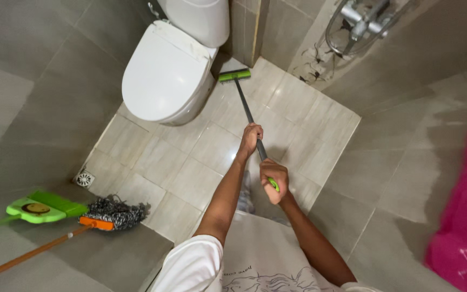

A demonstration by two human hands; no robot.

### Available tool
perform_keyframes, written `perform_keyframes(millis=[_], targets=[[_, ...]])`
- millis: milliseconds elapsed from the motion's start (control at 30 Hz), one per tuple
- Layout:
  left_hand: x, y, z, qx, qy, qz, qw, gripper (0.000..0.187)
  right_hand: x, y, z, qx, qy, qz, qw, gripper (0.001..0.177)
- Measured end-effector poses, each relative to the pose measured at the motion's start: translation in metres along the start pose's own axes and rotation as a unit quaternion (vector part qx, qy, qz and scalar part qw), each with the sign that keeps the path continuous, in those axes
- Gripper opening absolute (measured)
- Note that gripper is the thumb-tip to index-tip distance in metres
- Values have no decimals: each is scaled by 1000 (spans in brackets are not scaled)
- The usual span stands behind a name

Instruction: The person cleans the tiled floor using a squeegee, pushing water and debris across the surface in a bathroom.

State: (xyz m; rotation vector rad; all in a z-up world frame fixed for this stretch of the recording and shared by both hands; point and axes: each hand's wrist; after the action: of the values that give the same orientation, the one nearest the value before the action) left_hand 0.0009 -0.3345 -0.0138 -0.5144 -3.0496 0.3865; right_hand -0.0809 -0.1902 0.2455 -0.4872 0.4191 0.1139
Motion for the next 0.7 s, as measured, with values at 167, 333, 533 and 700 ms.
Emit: perform_keyframes(millis=[167, 333, 533, 700], targets=[[-17, -18, 4, -110, 53, -21, 992, 30, 4, -19, -10, 4, 16, 24, 1000, 14], [-9, -2, -4, -90, 40, -19, 995, 29, -1, -7, 1, 19, 21, 41, 999, 12], [32, 58, -22, -35, 28, -45, 998, 28, -24, 46, 45, 20, 28, 60, 998, 12], [79, 131, -42, -24, 25, -68, 997, 28, -49, 107, 90, -5, 13, 86, 996, 15]])
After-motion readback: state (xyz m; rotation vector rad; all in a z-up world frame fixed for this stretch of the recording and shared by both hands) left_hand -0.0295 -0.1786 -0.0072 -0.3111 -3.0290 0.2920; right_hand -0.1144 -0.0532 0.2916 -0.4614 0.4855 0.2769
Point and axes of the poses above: each hand's wrist, its own y-axis away from the middle knuckle, its own x-axis out of the palm, z = x × y, and after that the axes turned 15 degrees about y, right-handed
